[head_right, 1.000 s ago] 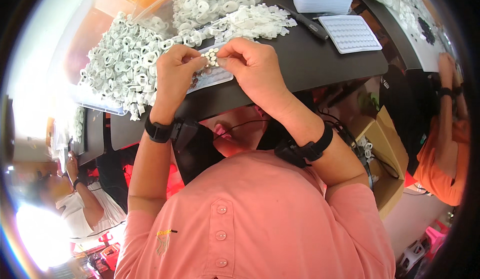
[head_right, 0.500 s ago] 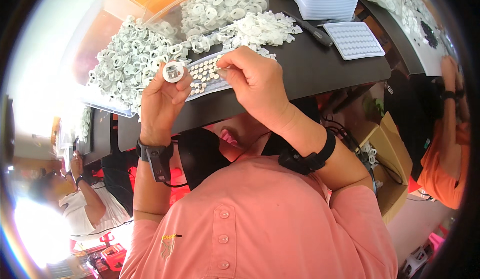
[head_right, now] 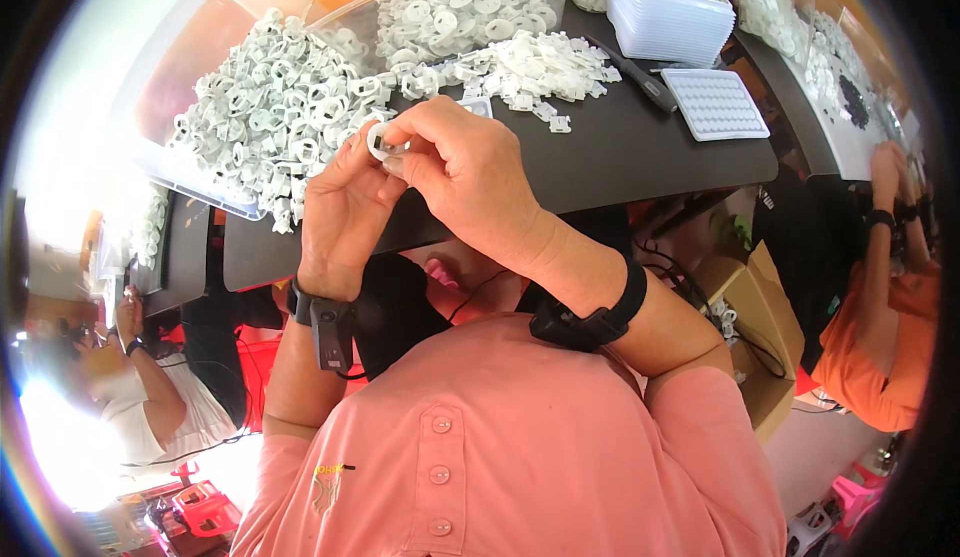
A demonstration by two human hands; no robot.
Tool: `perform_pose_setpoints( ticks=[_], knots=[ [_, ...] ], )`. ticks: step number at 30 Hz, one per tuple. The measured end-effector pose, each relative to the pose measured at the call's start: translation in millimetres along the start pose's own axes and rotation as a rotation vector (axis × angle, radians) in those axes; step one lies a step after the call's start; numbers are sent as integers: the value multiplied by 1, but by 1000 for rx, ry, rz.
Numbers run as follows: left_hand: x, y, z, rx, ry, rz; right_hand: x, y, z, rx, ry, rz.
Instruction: The recorder is assembling small plastic components by inserting small metal rings into white plastic circular housings.
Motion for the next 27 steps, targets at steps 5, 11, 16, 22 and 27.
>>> perform_pose_setpoints(
  ticks=[5,11,16,22,27],
  knots=[
    [-6,-13,-4,53,-92,19,6,-10,-18,185,-178,76],
    [-12,-27,-9,114,-353,12,-11,-21,-19,96,81,-17],
    [-9,-28,-11,111,-374,-14,-21,-29,-24,68,108,-34],
    [-8,-32,-4,71,-311,26,-13,-28,-22,37,116,6],
    [-9,-36,0,20,-251,46,-14,-27,-24,-28,234,9]
  ],
)
Point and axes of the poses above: each hand's wrist, its own y-axis away from the middle knuckle, its own x-axis out of the palm, z = x × y, the point moved 8 cm from there along -y, towards the middle knuckle, and after that the axes turned 14 degrees about x, right-handed, at the moved point
